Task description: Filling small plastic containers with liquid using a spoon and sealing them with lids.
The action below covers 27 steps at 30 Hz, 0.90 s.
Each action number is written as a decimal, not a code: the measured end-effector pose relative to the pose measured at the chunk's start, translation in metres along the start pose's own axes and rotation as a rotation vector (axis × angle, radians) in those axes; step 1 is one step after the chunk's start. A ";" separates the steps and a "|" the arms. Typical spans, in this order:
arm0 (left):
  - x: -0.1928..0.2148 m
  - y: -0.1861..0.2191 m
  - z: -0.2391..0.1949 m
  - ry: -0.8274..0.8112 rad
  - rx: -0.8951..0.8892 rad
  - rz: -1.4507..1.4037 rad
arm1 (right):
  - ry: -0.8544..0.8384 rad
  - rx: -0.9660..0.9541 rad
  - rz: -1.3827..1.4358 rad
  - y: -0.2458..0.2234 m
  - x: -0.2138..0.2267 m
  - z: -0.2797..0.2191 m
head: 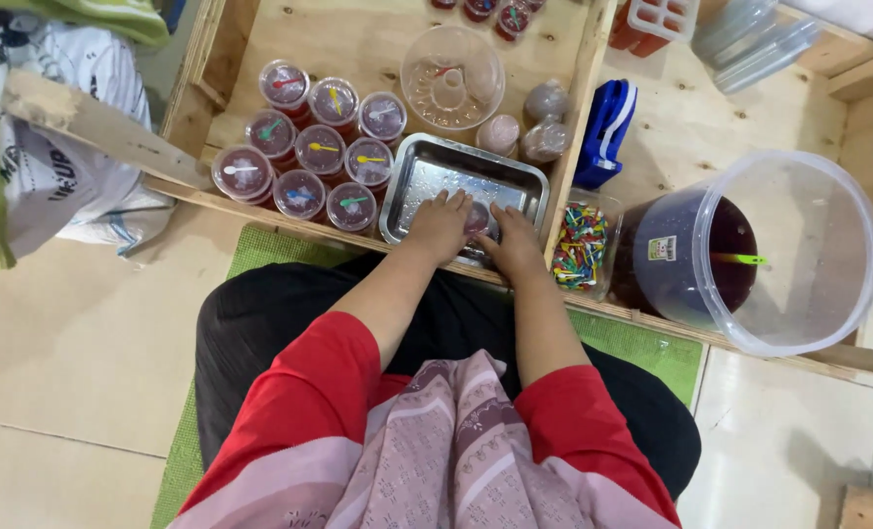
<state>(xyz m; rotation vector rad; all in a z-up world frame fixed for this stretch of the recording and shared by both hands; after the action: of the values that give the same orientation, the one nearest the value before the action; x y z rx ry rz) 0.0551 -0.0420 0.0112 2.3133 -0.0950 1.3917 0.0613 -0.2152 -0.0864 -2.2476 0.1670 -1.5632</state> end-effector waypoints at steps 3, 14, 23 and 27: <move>-0.002 0.001 0.004 0.005 0.017 0.051 | 0.038 0.086 -0.023 0.005 -0.007 0.008; -0.011 0.012 0.037 0.017 0.009 0.243 | -0.166 0.006 -0.098 -0.017 0.026 0.003; -0.004 0.017 0.041 0.060 -0.011 0.242 | -0.155 0.029 -0.049 -0.021 0.032 -0.002; 0.007 0.017 0.032 0.082 -0.040 0.220 | -0.129 0.045 -0.020 -0.026 0.036 -0.004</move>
<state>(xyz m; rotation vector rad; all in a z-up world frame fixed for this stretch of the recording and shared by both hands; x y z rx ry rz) 0.0804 -0.0695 0.0100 2.2636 -0.3580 1.5734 0.0682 -0.2041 -0.0437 -2.3121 0.0726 -1.4116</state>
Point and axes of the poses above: each hand's wrist, its own z-axis towards the middle knuckle, its own x-axis out of the back of the hand, y = z × x, the point moved 6 cm from there along z, towards the middle knuckle, and after that the axes turned 5 degrees about -y, right-handed, at the moved point
